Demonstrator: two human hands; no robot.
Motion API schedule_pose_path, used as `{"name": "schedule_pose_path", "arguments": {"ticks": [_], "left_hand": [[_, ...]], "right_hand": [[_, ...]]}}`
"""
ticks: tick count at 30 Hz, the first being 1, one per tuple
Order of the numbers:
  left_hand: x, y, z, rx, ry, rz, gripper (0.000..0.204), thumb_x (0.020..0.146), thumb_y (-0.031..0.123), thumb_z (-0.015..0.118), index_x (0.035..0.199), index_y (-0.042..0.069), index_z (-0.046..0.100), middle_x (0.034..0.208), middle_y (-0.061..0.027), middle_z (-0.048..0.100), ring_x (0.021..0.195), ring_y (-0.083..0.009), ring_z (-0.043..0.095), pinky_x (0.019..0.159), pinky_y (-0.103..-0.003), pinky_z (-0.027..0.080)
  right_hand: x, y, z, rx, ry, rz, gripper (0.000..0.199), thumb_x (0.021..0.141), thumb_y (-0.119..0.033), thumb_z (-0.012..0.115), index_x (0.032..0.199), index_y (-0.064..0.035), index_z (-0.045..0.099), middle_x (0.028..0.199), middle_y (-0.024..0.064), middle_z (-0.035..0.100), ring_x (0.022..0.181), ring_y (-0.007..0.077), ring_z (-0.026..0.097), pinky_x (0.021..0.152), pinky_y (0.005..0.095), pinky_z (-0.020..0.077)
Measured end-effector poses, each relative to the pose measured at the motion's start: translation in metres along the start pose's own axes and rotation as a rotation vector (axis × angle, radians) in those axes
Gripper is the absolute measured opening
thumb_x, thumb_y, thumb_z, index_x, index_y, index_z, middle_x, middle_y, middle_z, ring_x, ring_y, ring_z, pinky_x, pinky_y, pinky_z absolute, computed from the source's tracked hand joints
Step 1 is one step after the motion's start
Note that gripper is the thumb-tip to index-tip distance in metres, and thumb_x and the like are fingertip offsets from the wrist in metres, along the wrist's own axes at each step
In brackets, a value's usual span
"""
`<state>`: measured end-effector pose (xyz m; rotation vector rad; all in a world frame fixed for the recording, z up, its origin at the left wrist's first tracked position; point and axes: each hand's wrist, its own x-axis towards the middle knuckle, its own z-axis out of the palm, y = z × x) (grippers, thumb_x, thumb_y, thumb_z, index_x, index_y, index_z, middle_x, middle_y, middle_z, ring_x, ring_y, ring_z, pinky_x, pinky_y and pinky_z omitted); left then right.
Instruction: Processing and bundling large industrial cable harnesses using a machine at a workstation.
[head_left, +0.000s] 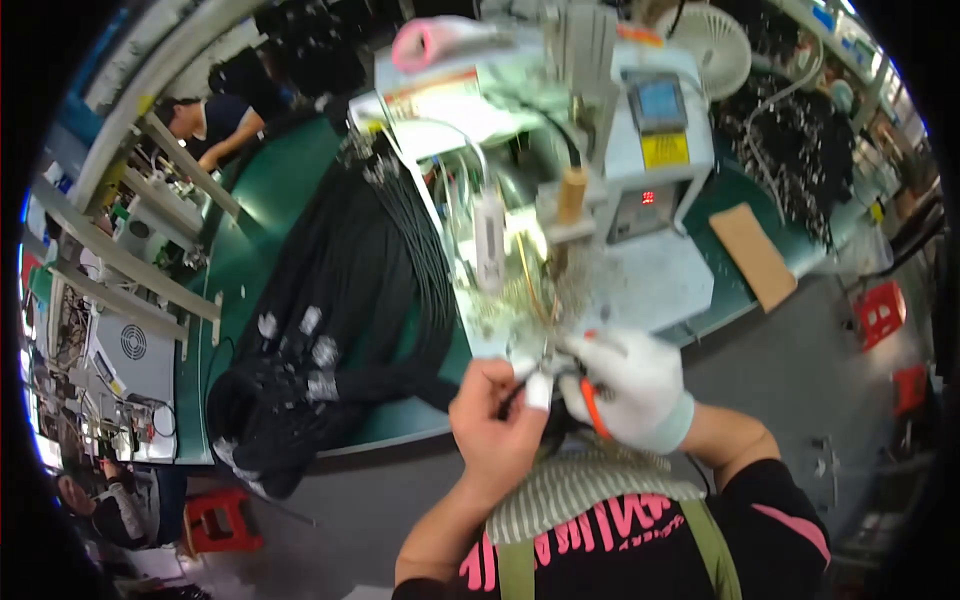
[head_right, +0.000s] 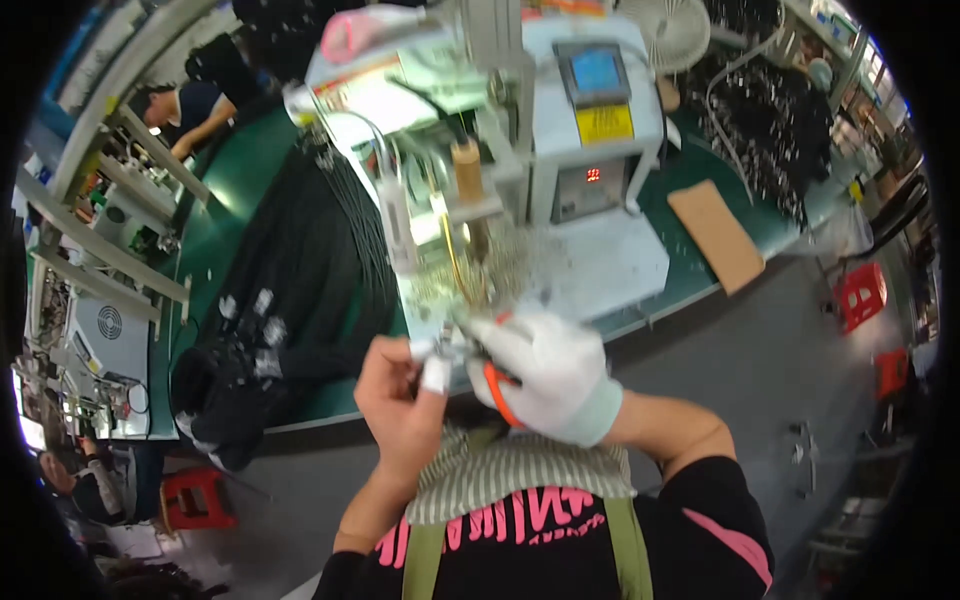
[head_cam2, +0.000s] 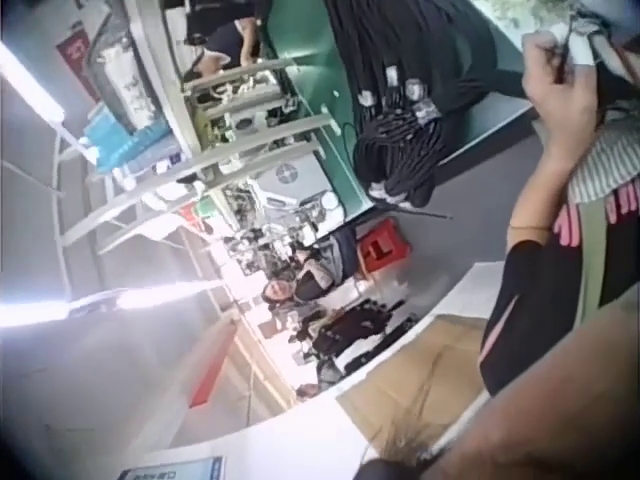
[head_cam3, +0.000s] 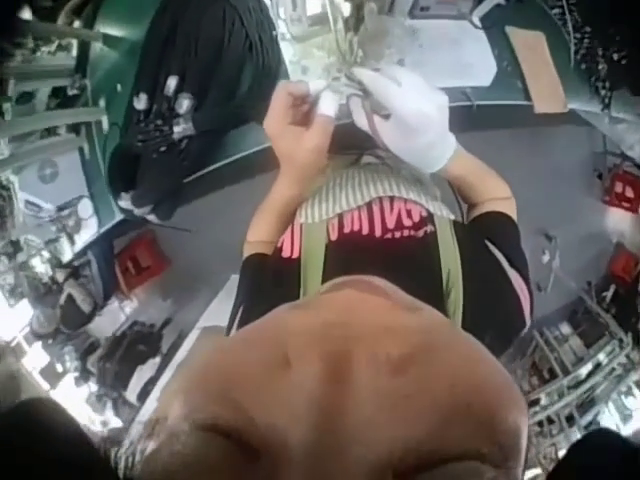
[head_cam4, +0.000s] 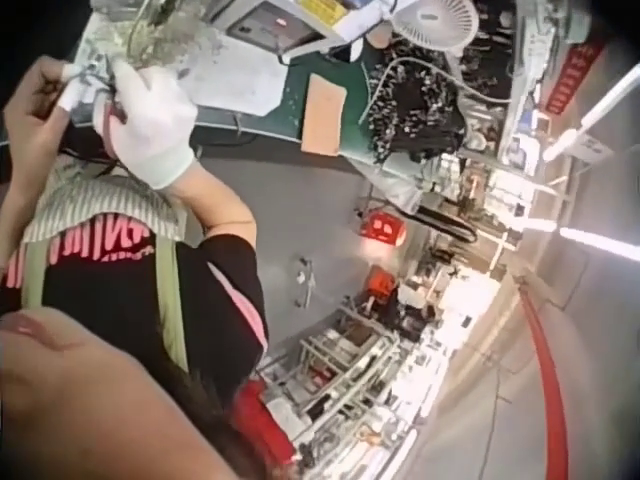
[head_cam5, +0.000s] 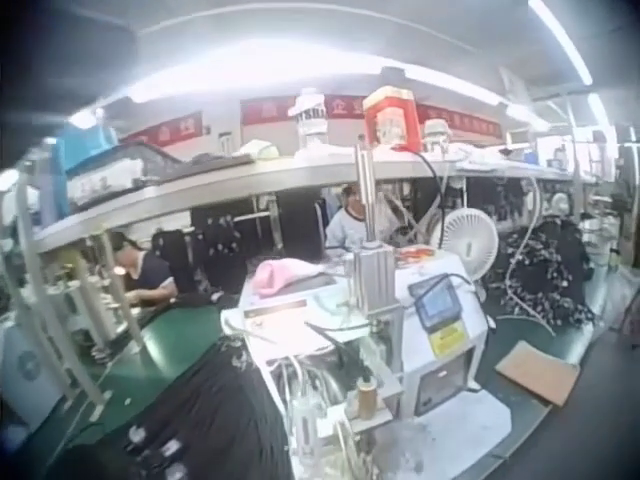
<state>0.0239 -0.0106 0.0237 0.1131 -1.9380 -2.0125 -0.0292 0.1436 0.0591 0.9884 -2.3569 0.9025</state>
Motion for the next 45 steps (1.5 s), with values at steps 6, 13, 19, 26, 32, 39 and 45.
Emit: {"name": "schedule_pose_path", "arguments": {"ticks": [6, 13, 19, 26, 32, 39, 45], "left_hand": [[0.006, 0.005, 0.017, -0.150, -0.034, 0.026, 0.021, 0.082, -0.006, 0.063, 0.096, 0.000, 0.049, 0.085, 0.0003, 0.056, 0.079, -0.0016, 0.051, 0.062, -0.014, 0.037], [-0.004, 0.002, 0.020, -0.099, -0.051, 0.003, 0.022, 0.082, -0.007, 0.063, 0.098, -0.001, 0.049, 0.089, -0.0006, 0.057, 0.080, -0.0017, 0.052, 0.064, -0.014, 0.038], [-0.006, -0.001, 0.020, -0.097, -0.091, -0.012, 0.021, 0.082, -0.007, 0.062, 0.098, -0.002, 0.050, 0.091, -0.0021, 0.059, 0.082, -0.0025, 0.053, 0.064, -0.014, 0.039], [0.001, 0.001, 0.017, -0.283, -0.176, -0.202, 0.017, 0.084, -0.009, 0.060, 0.097, -0.002, 0.051, 0.094, -0.0047, 0.061, 0.085, -0.0051, 0.056, 0.070, -0.016, 0.044], [0.002, 0.000, 0.021, -0.206, -0.136, -0.162, 0.019, 0.083, -0.008, 0.062, 0.097, -0.002, 0.052, 0.093, -0.0044, 0.061, 0.086, -0.0055, 0.057, 0.071, -0.016, 0.045], [0.002, 0.006, 0.024, -0.097, -0.055, -0.129, 0.021, 0.078, -0.009, 0.066, 0.093, -0.001, 0.052, 0.085, -0.0010, 0.059, 0.076, -0.0014, 0.052, 0.062, -0.014, 0.042], [0.002, 0.005, 0.026, -0.025, -0.023, -0.111, 0.021, 0.075, -0.010, 0.066, 0.088, -0.001, 0.052, 0.079, 0.0033, 0.052, 0.066, 0.0015, 0.040, 0.057, -0.013, 0.034]], "right_hand": [[-0.001, 0.008, -0.003, -0.005, 0.011, 0.019, 0.044, 0.059, -0.007, 0.075, 0.102, -0.0067, 0.066, 0.076, 0.0091, 0.060, 0.062, 0.0254, 0.059, 0.053, 0.0322, 0.0478], [-0.016, 0.013, 0.002, -0.045, 0.047, -0.007, 0.048, 0.057, -0.006, 0.074, 0.104, -0.0070, 0.066, 0.076, 0.0081, 0.060, 0.063, 0.0238, 0.059, 0.053, 0.0323, 0.0477], [-0.026, 0.015, -0.003, 0.201, -0.158, 0.159, 0.037, 0.066, -0.007, 0.072, 0.101, -0.0026, 0.066, 0.069, 0.0100, 0.058, 0.059, 0.0245, 0.059, 0.052, 0.0309, 0.0464], [-0.022, 0.019, -0.010, 0.628, -0.328, 0.471, 0.027, 0.071, -0.008, 0.070, 0.096, -0.0002, 0.066, 0.064, 0.0110, 0.057, 0.053, 0.0227, 0.057, 0.051, 0.0295, 0.0450], [-0.028, 0.020, -0.006, 0.354, -0.092, 0.249, 0.024, 0.070, -0.006, 0.070, 0.093, -0.0014, 0.067, 0.062, 0.0103, 0.056, 0.051, 0.0205, 0.057, 0.048, 0.0291, 0.0437], [-0.033, 0.022, -0.006, 0.422, -0.187, 0.209, 0.024, 0.070, -0.006, 0.070, 0.093, -0.0030, 0.068, 0.057, 0.0101, 0.053, 0.045, 0.0224, 0.054, 0.046, 0.0299, 0.0429], [-0.033, 0.020, -0.001, 0.464, -0.171, 0.212, 0.022, 0.070, -0.006, 0.069, 0.092, -0.0029, 0.067, 0.058, 0.0098, 0.054, 0.047, 0.0233, 0.055, 0.047, 0.0306, 0.0435]]}}
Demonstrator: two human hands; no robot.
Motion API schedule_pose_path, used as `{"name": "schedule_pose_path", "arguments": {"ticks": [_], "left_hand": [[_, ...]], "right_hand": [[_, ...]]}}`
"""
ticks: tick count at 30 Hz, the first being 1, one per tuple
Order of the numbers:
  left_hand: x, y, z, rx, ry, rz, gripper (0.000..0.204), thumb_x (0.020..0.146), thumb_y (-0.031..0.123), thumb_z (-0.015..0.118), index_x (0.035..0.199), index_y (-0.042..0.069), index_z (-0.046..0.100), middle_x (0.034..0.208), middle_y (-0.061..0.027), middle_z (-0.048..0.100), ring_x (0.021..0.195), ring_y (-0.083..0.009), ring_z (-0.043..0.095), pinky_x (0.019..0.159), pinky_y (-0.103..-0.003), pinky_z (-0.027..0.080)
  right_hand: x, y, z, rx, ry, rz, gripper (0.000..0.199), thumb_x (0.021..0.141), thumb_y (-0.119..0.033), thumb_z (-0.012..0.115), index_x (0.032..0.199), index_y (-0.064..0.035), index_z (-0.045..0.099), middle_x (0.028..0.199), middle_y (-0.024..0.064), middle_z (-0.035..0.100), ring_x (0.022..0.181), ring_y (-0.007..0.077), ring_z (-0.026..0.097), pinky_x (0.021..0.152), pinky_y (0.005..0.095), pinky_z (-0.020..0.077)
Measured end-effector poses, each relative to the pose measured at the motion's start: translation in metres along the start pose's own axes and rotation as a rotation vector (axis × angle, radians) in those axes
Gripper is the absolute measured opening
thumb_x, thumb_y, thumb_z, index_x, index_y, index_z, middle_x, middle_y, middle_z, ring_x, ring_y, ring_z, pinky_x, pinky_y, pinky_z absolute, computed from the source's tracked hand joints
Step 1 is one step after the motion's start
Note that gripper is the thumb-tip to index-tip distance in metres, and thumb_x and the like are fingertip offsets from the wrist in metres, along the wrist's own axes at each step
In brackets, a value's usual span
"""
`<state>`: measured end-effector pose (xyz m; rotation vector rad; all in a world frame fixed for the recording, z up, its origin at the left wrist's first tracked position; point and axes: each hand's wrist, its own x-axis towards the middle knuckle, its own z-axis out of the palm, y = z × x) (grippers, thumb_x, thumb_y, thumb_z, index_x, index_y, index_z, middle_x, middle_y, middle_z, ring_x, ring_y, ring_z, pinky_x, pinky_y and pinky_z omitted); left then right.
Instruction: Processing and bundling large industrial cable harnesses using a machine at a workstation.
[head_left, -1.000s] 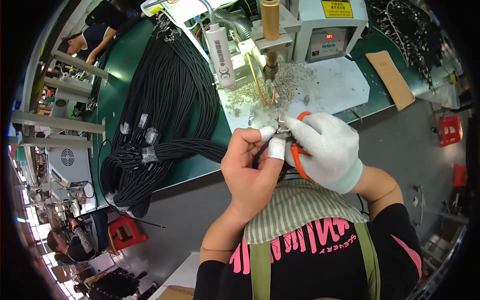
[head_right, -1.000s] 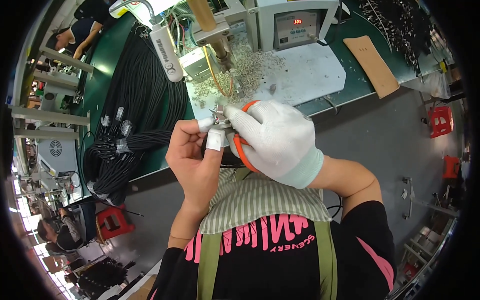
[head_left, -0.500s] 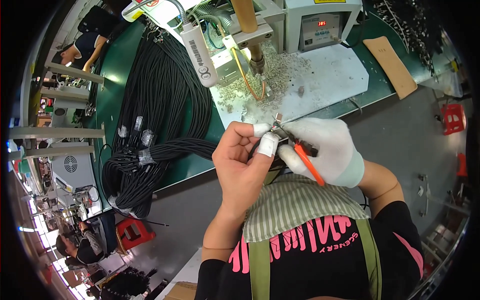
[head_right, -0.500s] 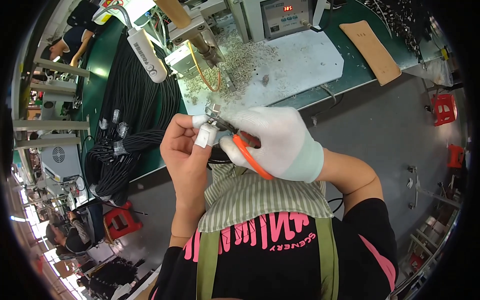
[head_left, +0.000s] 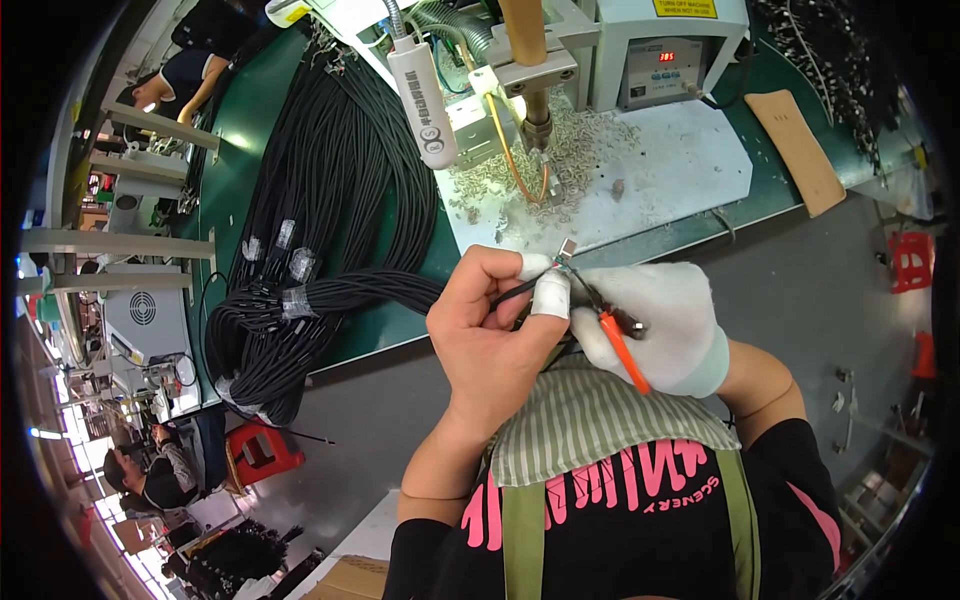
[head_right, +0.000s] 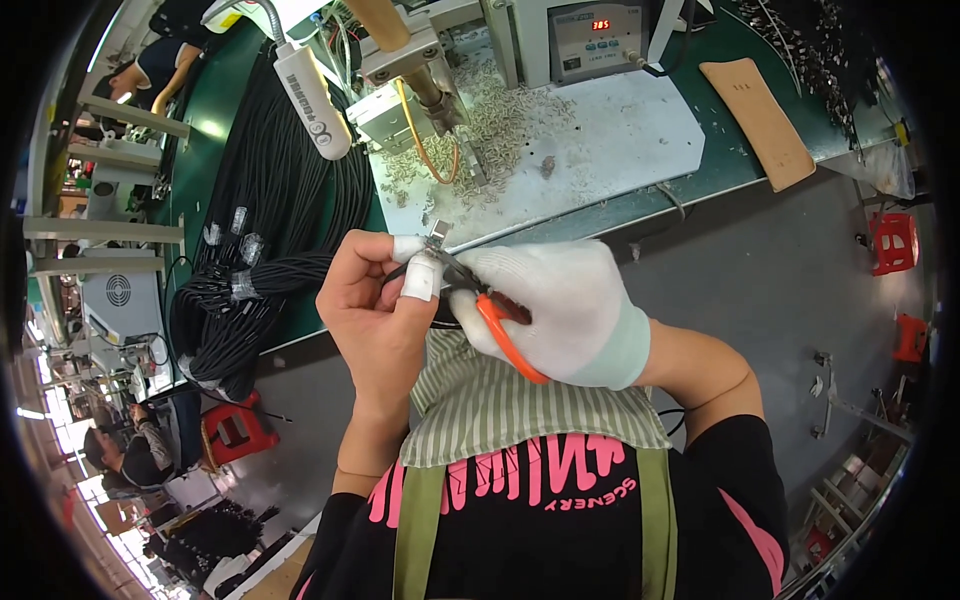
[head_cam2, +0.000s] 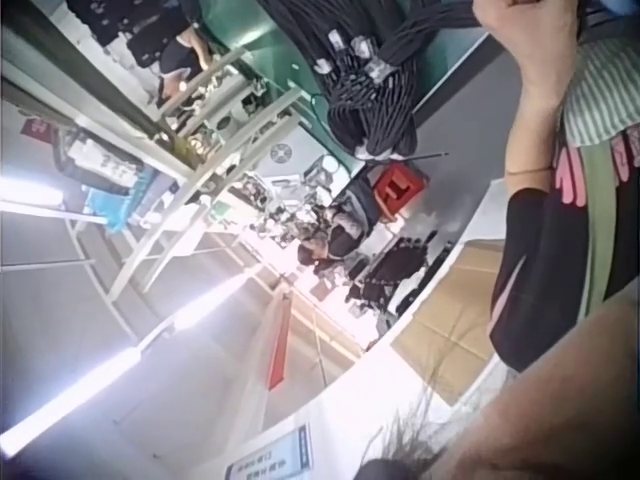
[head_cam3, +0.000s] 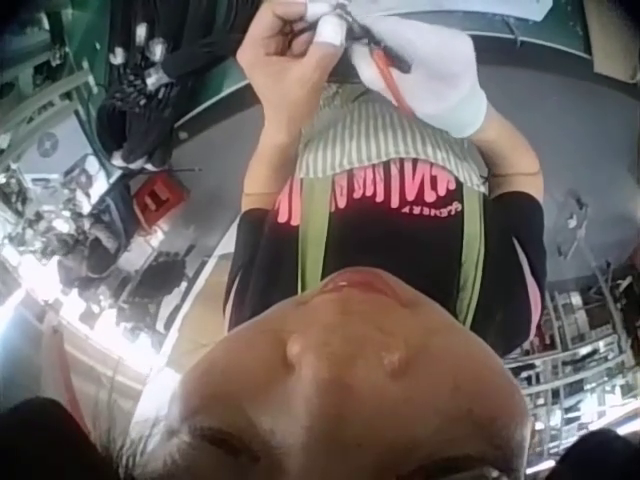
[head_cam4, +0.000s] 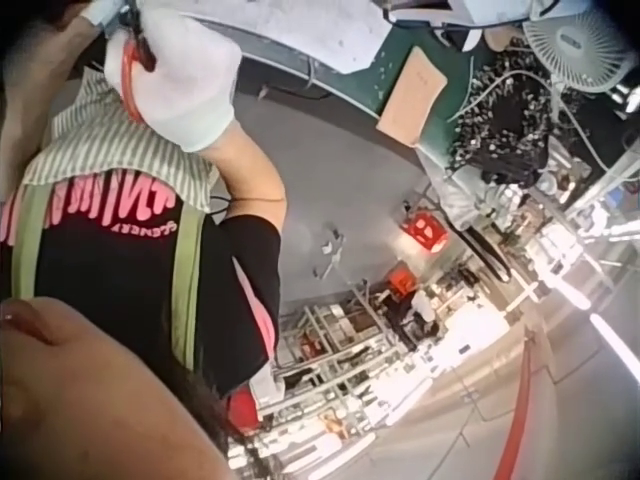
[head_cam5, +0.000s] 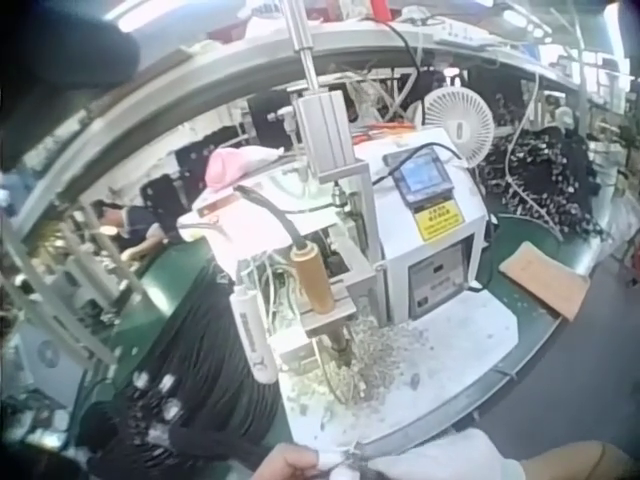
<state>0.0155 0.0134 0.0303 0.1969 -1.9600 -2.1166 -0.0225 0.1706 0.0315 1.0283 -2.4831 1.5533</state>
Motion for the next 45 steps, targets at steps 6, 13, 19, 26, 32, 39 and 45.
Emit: {"name": "schedule_pose_path", "arguments": {"ticks": [6, 13, 19, 26, 32, 39, 45], "left_hand": [[-0.003, -0.006, -0.002, 0.071, -0.043, 0.003, 0.018, 0.078, -0.010, 0.065, 0.089, -0.002, 0.053, 0.080, 0.0018, 0.055, 0.069, 0.0006, 0.046, 0.060, -0.013, 0.038], [0.011, -0.012, -0.005, -0.150, -0.178, -0.175, 0.013, 0.084, -0.006, 0.063, 0.094, -0.004, 0.056, 0.088, -0.0053, 0.063, 0.080, -0.0060, 0.059, 0.070, -0.018, 0.047], [0.018, -0.047, -0.023, 0.027, -0.213, -0.301, 0.011, 0.084, -0.004, 0.063, 0.094, -0.002, 0.058, 0.085, -0.0025, 0.062, 0.072, -0.0026, 0.055, 0.061, -0.016, 0.044], [0.079, -0.064, -0.038, -0.031, -0.182, -0.461, 0.006, 0.087, 0.004, 0.063, 0.090, 0.001, 0.060, 0.072, 0.0040, 0.056, 0.054, -0.0001, 0.041, 0.047, -0.017, 0.028], [0.120, -0.076, -0.025, 0.005, -0.290, -0.530, 0.007, 0.084, 0.005, 0.062, 0.089, 0.000, 0.062, 0.064, 0.0051, 0.050, 0.050, -0.0019, 0.035, 0.045, -0.020, 0.023], [0.135, -0.073, -0.029, 0.232, -0.383, -0.512, 0.005, 0.078, 0.001, 0.061, 0.083, -0.001, 0.064, 0.068, 0.0026, 0.057, 0.055, -0.0033, 0.045, 0.049, -0.021, 0.033], [0.133, -0.068, -0.022, 0.281, -0.305, -0.412, 0.008, 0.075, -0.003, 0.063, 0.083, -0.001, 0.065, 0.076, 0.0007, 0.063, 0.066, -0.0049, 0.054, 0.057, -0.022, 0.043]], "right_hand": [[0.000, 0.005, 0.005, -0.243, 0.079, -0.050, 0.016, 0.072, -0.007, 0.067, 0.088, -0.0023, 0.066, 0.062, 0.0112, 0.057, 0.051, 0.0243, 0.056, 0.050, 0.0303, 0.0443], [0.002, 0.008, -0.008, 0.302, -0.200, 0.393, 0.011, 0.078, -0.011, 0.066, 0.085, -0.0026, 0.064, 0.061, 0.0110, 0.056, 0.050, 0.0189, 0.056, 0.050, 0.0290, 0.0436], [-0.023, 0.045, 0.000, 0.205, -0.190, 0.233, 0.015, 0.085, -0.016, 0.062, 0.080, -0.0023, 0.062, 0.057, 0.0017, 0.054, 0.049, 0.0077, 0.054, 0.046, 0.0243, 0.0408], [0.026, 0.078, -0.025, 0.520, -0.136, 0.717, 0.030, 0.090, -0.026, 0.058, 0.071, -0.0024, 0.055, 0.054, 0.0021, 0.053, 0.042, 0.0093, 0.051, 0.040, 0.0237, 0.0392], [0.081, 0.121, -0.005, 0.624, -0.256, 0.640, 0.032, 0.087, -0.025, 0.059, 0.068, -0.0003, 0.054, 0.054, 0.0045, 0.053, 0.041, 0.0115, 0.052, 0.039, 0.0255, 0.0409], [0.089, 0.136, 0.000, 0.684, -0.358, 0.686, 0.030, 0.085, -0.022, 0.061, 0.068, 0.0013, 0.054, 0.054, 0.0058, 0.053, 0.042, 0.0127, 0.053, 0.038, 0.0266, 0.0422], [0.092, 0.126, 0.000, 0.723, -0.308, 0.684, 0.029, 0.084, -0.021, 0.061, 0.069, 0.0022, 0.055, 0.054, 0.0055, 0.052, 0.043, 0.0135, 0.054, 0.039, 0.0270, 0.0429]]}}
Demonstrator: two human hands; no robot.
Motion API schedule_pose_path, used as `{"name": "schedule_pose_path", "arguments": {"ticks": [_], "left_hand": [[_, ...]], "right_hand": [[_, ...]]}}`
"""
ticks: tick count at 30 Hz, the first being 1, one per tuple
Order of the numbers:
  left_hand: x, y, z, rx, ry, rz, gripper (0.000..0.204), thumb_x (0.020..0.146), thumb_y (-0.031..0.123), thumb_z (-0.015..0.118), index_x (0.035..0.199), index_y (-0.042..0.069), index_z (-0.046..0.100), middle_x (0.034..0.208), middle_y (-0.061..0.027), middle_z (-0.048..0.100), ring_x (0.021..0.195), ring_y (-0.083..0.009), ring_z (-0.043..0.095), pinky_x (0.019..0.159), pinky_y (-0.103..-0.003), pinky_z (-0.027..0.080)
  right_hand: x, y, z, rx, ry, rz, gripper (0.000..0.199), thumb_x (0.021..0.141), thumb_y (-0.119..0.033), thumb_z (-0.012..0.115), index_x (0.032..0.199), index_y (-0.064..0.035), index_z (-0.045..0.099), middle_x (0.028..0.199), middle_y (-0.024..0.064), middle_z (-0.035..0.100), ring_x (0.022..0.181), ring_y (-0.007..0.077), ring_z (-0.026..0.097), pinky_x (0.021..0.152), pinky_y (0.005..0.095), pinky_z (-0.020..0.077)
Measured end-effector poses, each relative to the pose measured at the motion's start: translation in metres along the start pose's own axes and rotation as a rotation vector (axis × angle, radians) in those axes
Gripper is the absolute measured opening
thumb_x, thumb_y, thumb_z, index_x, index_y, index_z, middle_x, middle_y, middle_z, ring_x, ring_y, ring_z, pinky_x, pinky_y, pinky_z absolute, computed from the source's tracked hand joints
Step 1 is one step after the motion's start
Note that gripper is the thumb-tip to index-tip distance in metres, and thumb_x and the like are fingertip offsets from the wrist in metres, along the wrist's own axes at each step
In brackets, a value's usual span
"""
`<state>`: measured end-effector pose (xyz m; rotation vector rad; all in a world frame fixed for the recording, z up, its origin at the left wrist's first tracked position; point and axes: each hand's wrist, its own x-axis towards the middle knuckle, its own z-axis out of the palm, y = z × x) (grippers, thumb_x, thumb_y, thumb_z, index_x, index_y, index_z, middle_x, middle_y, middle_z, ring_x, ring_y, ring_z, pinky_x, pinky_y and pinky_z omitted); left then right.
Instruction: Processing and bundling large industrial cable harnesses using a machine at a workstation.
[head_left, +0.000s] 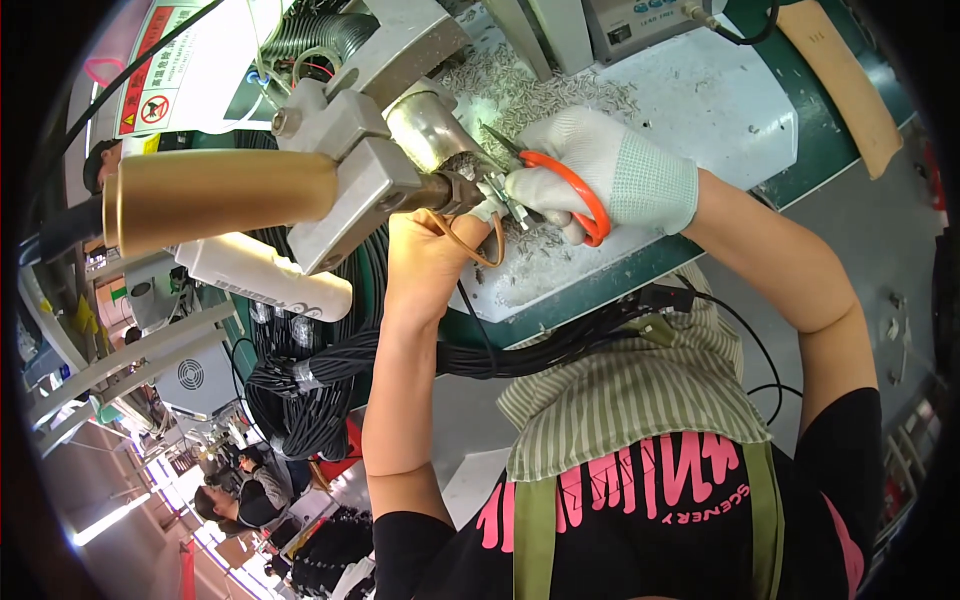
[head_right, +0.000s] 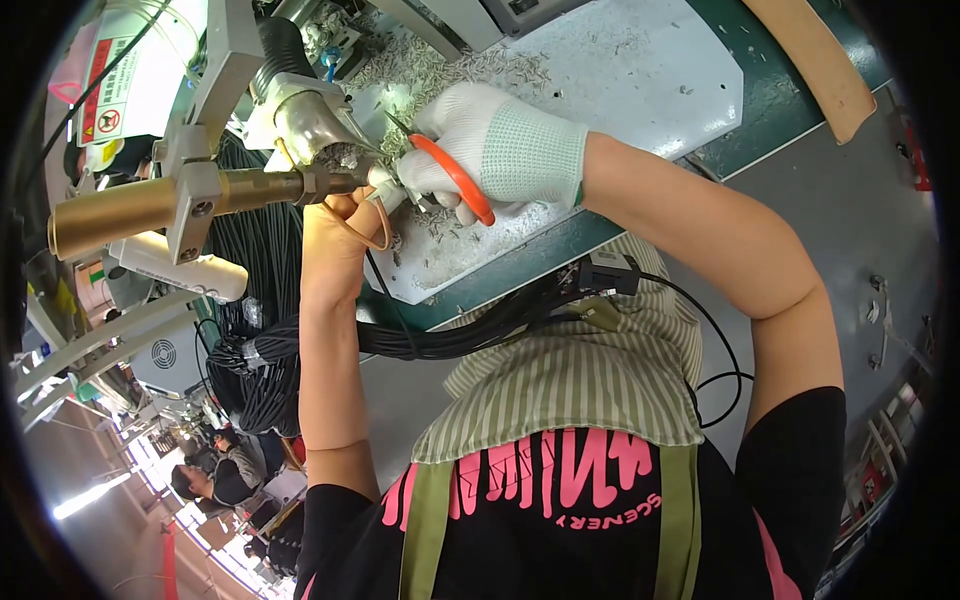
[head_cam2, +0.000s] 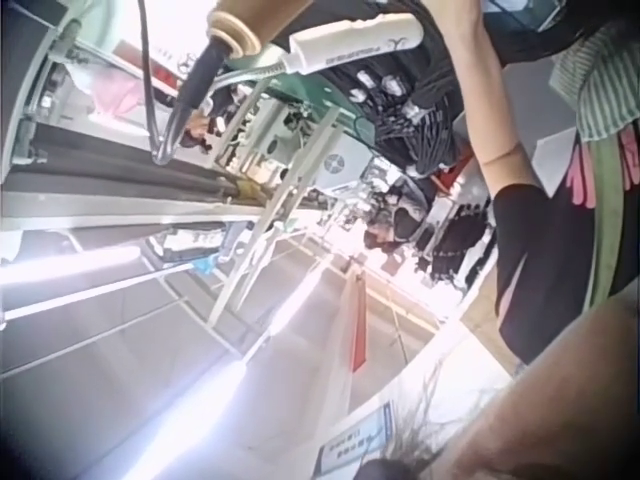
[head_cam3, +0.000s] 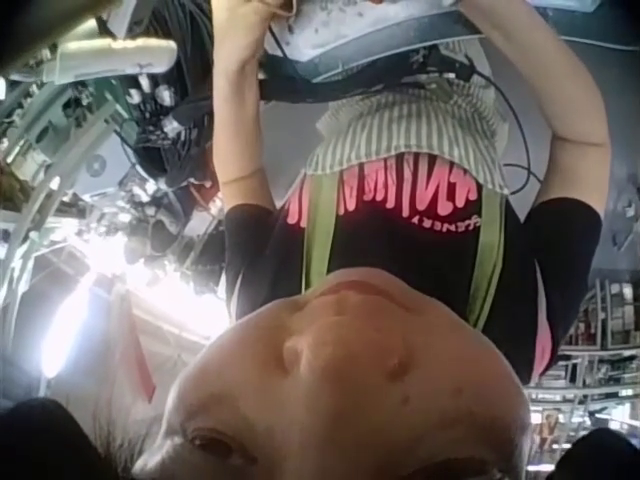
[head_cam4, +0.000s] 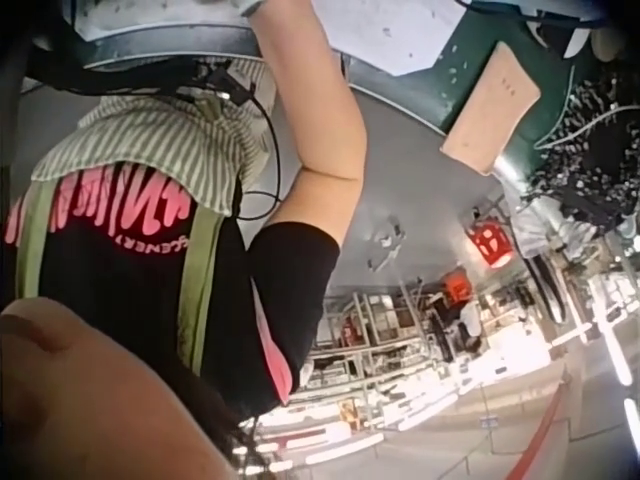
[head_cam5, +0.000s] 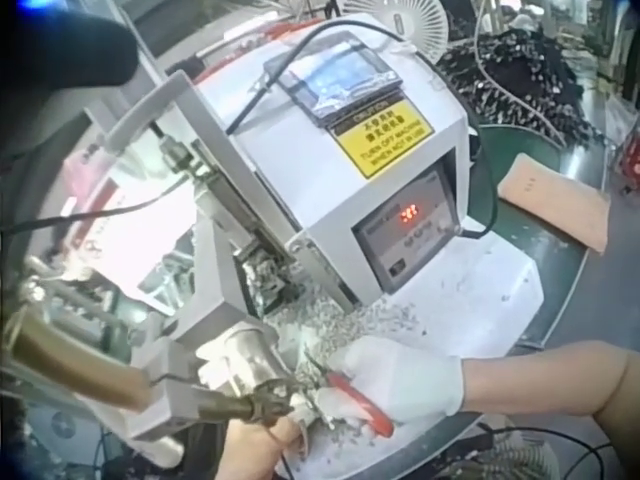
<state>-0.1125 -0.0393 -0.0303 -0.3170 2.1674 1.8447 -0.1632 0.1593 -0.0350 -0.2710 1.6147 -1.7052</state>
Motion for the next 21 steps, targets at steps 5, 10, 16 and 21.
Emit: {"name": "schedule_pose_path", "arguments": {"ticks": [5, 10, 16, 21], "left_hand": [[-0.007, -0.004, 0.007, 0.059, 0.073, 0.029, 0.012, 0.074, -0.001, 0.064, 0.086, -0.002, 0.064, 0.076, 0.0011, 0.062, 0.067, -0.0044, 0.053, 0.057, -0.022, 0.043], [-0.008, -0.013, 0.009, 0.075, 0.199, 0.146, 0.015, 0.076, -0.001, 0.062, 0.091, -0.001, 0.062, 0.078, 0.0006, 0.061, 0.068, -0.0048, 0.054, 0.058, -0.022, 0.044], [-0.007, -0.009, 0.009, 0.149, 0.125, 0.172, 0.011, 0.081, -0.003, 0.056, 0.090, 0.001, 0.061, 0.077, 0.0011, 0.059, 0.061, -0.0046, 0.051, 0.052, -0.021, 0.042], [-0.013, -0.003, 0.014, 0.016, 0.180, 0.076, 0.016, 0.073, -0.002, 0.064, 0.089, -0.001, 0.062, 0.083, -0.0004, 0.061, 0.072, -0.0051, 0.054, 0.063, -0.021, 0.044]], "right_hand": [[0.003, 0.005, -0.001, -0.023, -0.011, 0.012, 0.029, 0.084, -0.022, 0.061, 0.069, 0.0025, 0.055, 0.053, 0.0063, 0.052, 0.042, 0.0142, 0.054, 0.040, 0.0274, 0.0433], [0.003, 0.000, 0.000, -0.088, -0.005, 0.030, 0.031, 0.084, -0.022, 0.059, 0.065, 0.0022, 0.056, 0.050, 0.0078, 0.053, 0.041, 0.0150, 0.055, 0.040, 0.0277, 0.0439], [0.005, 0.005, -0.006, -0.067, -0.039, 0.031, 0.029, 0.081, -0.025, 0.061, 0.065, -0.0007, 0.059, 0.055, 0.0080, 0.058, 0.045, 0.0142, 0.058, 0.036, 0.0251, 0.0419], [-0.001, -0.001, -0.002, -0.092, -0.020, 0.004, 0.031, 0.085, -0.021, 0.057, 0.062, 0.0001, 0.056, 0.050, 0.0075, 0.056, 0.042, 0.0142, 0.056, 0.042, 0.0269, 0.0448]]}}
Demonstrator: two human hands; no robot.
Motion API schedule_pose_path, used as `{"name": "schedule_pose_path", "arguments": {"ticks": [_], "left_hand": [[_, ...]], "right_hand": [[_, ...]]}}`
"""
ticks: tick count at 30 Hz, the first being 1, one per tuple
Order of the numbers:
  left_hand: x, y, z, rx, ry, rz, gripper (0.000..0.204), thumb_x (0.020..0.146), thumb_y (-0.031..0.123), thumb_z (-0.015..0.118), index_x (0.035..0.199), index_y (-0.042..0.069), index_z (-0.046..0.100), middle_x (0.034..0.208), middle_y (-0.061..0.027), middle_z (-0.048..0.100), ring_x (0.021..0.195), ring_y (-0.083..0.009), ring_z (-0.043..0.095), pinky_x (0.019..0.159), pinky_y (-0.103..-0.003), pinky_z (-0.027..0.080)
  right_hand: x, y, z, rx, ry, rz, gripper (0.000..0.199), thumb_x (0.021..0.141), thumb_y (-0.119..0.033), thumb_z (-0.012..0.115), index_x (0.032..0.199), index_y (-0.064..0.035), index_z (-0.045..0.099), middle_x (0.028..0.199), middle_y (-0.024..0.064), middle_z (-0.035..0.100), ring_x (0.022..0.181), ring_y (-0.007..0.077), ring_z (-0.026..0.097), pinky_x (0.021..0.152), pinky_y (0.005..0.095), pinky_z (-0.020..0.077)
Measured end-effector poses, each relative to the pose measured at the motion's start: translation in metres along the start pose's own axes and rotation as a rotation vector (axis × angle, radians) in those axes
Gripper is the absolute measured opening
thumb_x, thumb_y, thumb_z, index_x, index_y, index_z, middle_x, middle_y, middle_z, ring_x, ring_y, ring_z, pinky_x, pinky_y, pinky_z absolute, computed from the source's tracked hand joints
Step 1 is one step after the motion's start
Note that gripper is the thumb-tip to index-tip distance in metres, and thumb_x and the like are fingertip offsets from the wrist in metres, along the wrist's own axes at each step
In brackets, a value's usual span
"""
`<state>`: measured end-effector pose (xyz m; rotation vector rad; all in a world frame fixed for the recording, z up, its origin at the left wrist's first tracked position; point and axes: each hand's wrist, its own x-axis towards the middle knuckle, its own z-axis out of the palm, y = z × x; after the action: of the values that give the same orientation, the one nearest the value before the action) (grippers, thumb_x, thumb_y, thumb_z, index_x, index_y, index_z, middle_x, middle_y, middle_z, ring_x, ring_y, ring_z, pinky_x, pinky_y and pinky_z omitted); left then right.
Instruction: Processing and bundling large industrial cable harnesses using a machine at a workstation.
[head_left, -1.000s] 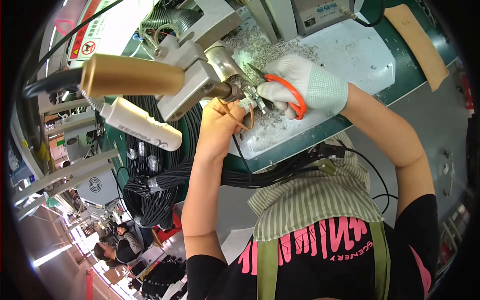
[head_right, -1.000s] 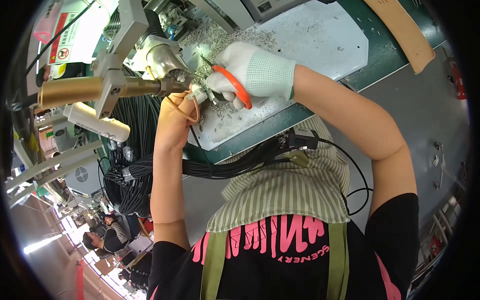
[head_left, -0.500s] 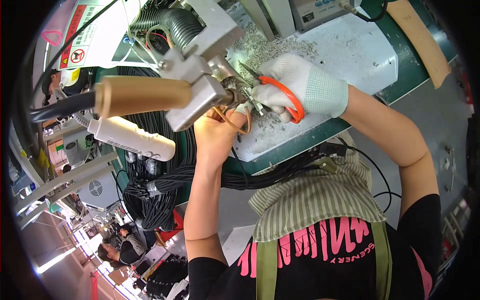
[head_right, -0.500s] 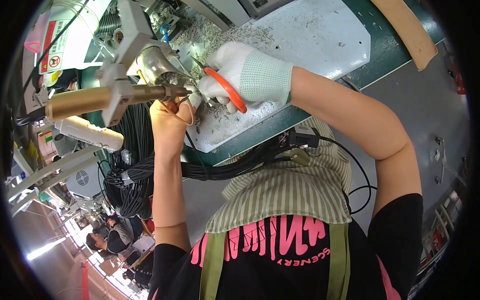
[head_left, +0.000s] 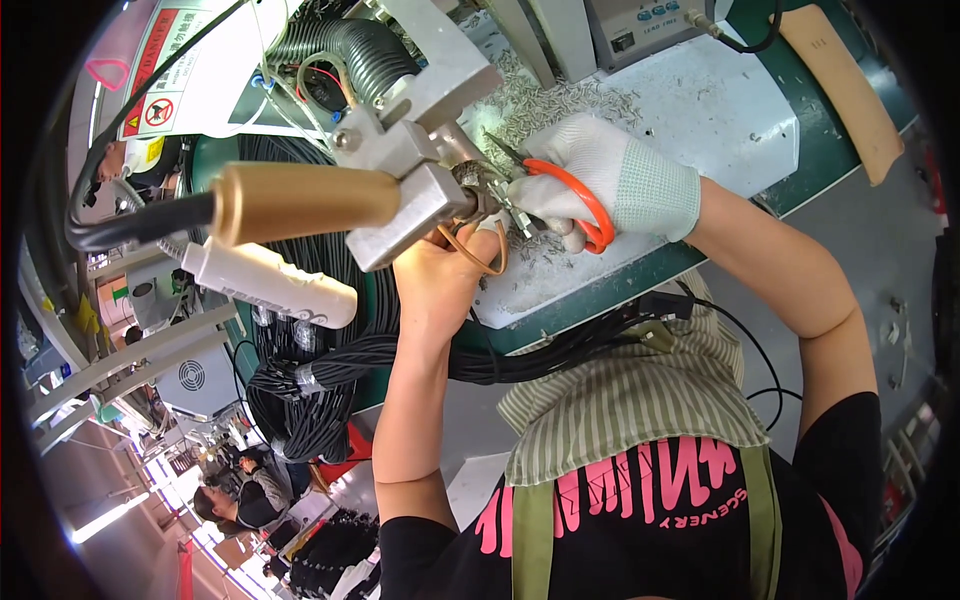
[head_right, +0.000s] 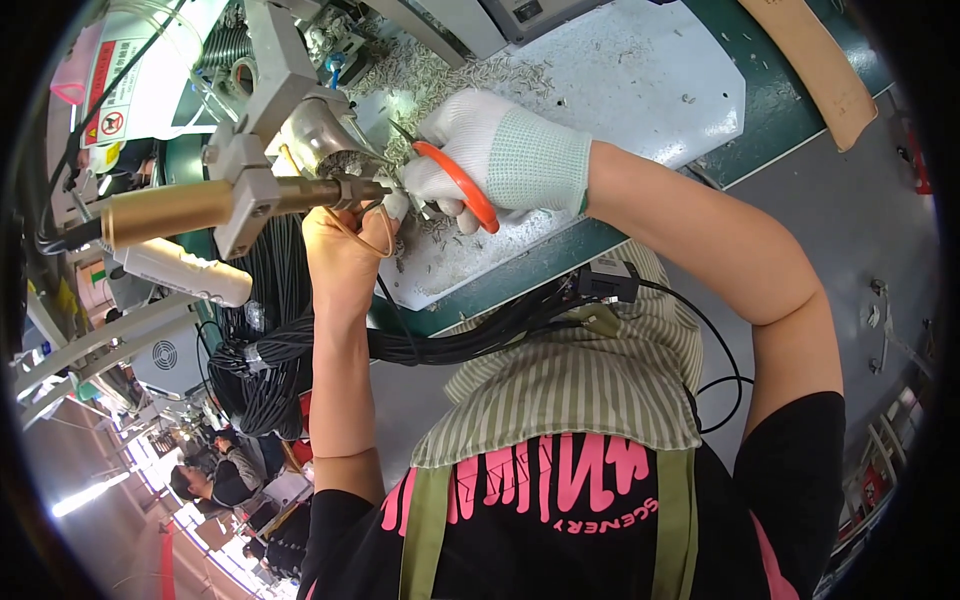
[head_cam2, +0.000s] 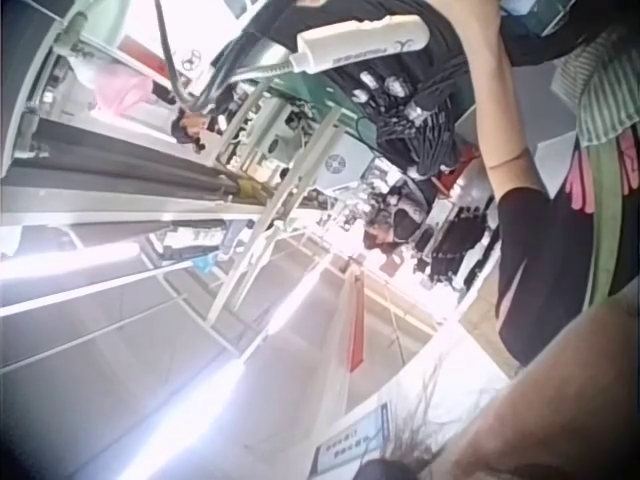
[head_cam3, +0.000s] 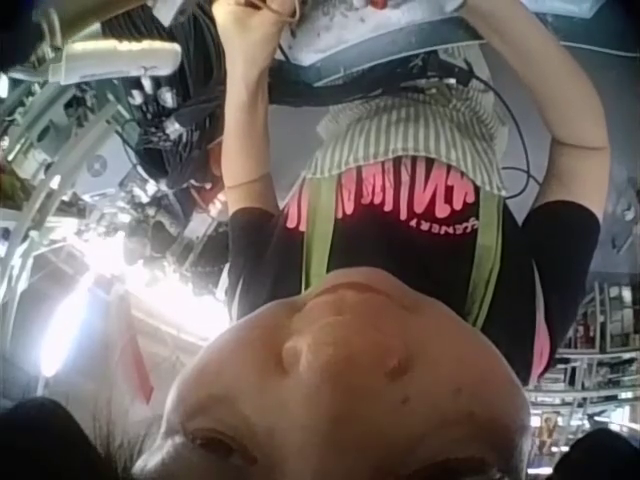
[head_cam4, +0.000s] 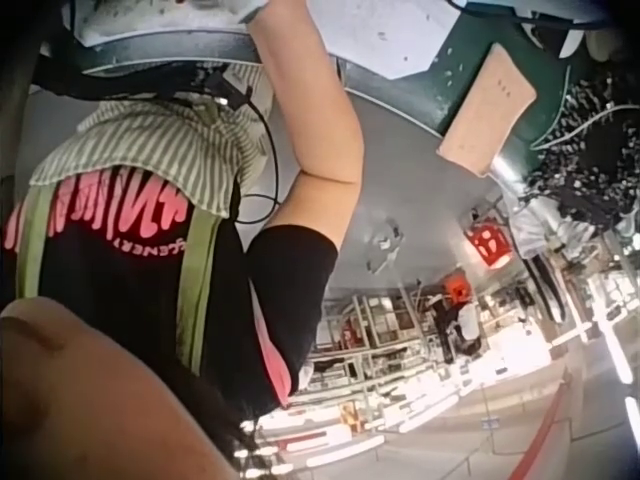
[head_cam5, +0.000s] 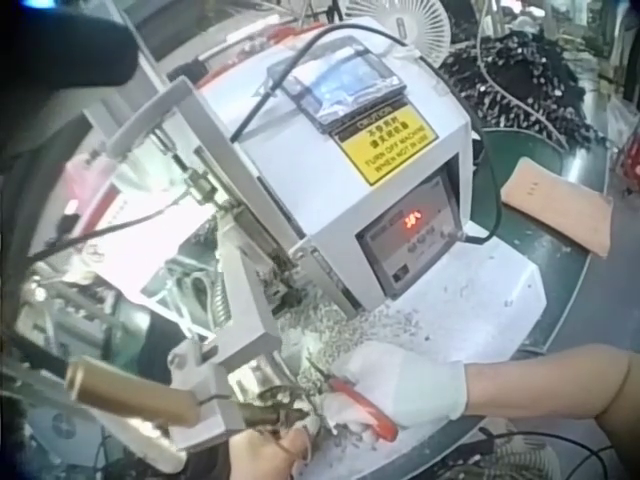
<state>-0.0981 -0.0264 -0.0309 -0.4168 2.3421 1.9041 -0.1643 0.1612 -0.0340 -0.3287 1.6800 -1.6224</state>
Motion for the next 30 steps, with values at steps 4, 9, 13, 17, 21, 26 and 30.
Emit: {"name": "schedule_pose_path", "arguments": {"ticks": [4, 9, 13, 17, 21, 26, 30], "left_hand": [[-0.016, -0.004, -0.013, 0.067, -0.056, -0.008, 0.017, 0.076, -0.004, 0.065, 0.093, -0.002, 0.063, 0.086, -0.0008, 0.061, 0.077, -0.0049, 0.056, 0.067, -0.020, 0.046], [-0.070, 0.016, -0.019, -0.001, -0.077, -0.014, 0.019, 0.078, -0.005, 0.065, 0.096, -0.004, 0.064, 0.088, 0.0007, 0.060, 0.077, -0.0025, 0.055, 0.063, -0.018, 0.044], [-0.090, 0.033, -0.019, 0.066, -0.150, 0.036, 0.020, 0.077, -0.006, 0.067, 0.096, -0.003, 0.065, 0.085, 0.0018, 0.058, 0.075, -0.0007, 0.053, 0.061, -0.016, 0.043], [-0.102, 0.041, -0.021, 0.161, -0.219, 0.054, 0.019, 0.075, -0.006, 0.068, 0.094, -0.002, 0.066, 0.083, 0.0009, 0.057, 0.074, -0.0009, 0.053, 0.062, -0.016, 0.044], [-0.110, 0.038, -0.017, 0.156, -0.390, 0.035, 0.023, 0.073, -0.004, 0.069, 0.095, -0.002, 0.065, 0.085, -0.0019, 0.060, 0.076, -0.0066, 0.058, 0.066, -0.019, 0.048], [-0.126, -0.013, -0.018, 0.569, -0.578, 0.496, 0.048, 0.074, 0.006, 0.070, 0.119, -0.002, 0.055, 0.097, -0.0086, 0.063, 0.090, -0.0207, 0.061, 0.085, -0.032, 0.047], [-0.126, -0.069, 0.003, 1.496, -0.439, 0.965, 0.064, 0.079, 0.022, 0.064, 0.136, 0.001, 0.042, 0.109, -0.0123, 0.062, 0.105, -0.0296, 0.058, 0.102, -0.041, 0.036]], "right_hand": [[-0.020, 0.005, -0.001, 0.025, 0.005, -0.074, 0.029, 0.086, -0.022, 0.057, 0.067, 0.0002, 0.056, 0.056, 0.0076, 0.059, 0.047, 0.0133, 0.059, 0.045, 0.0256, 0.0465], [-0.075, -0.023, 0.004, 0.075, -0.445, 0.207, 0.027, 0.087, -0.023, 0.061, 0.083, 0.0031, 0.063, 0.060, 0.0067, 0.062, 0.051, 0.0130, 0.060, 0.048, 0.0237, 0.0459], [-0.083, -0.032, 0.014, -0.044, -0.616, 0.275, 0.027, 0.087, -0.023, 0.062, 0.090, 0.0037, 0.065, 0.065, 0.0081, 0.065, 0.055, 0.0132, 0.061, 0.049, 0.0238, 0.0465], [-0.089, -0.026, 0.014, -0.082, -0.643, 0.282, 0.027, 0.087, -0.023, 0.062, 0.091, 0.0030, 0.066, 0.067, 0.0097, 0.067, 0.056, 0.0137, 0.062, 0.051, 0.0250, 0.0478], [-0.098, -0.002, 0.008, -0.252, -0.844, -0.288, 0.028, 0.086, -0.024, 0.063, 0.091, 0.0037, 0.066, 0.065, 0.0095, 0.066, 0.054, 0.0139, 0.062, 0.051, 0.0252, 0.0482], [-0.132, -0.008, 0.003, -0.423, -0.679, -0.097, 0.030, 0.083, -0.028, 0.067, 0.089, 0.0018, 0.067, 0.067, 0.0091, 0.066, 0.057, 0.0133, 0.061, 0.054, 0.0270, 0.0480], [-0.141, 0.017, 0.001, -0.312, -0.290, -0.040, 0.031, 0.081, -0.030, 0.068, 0.088, 0.0000, 0.066, 0.067, 0.0087, 0.064, 0.058, 0.0128, 0.060, 0.055, 0.0284, 0.0473]]}}
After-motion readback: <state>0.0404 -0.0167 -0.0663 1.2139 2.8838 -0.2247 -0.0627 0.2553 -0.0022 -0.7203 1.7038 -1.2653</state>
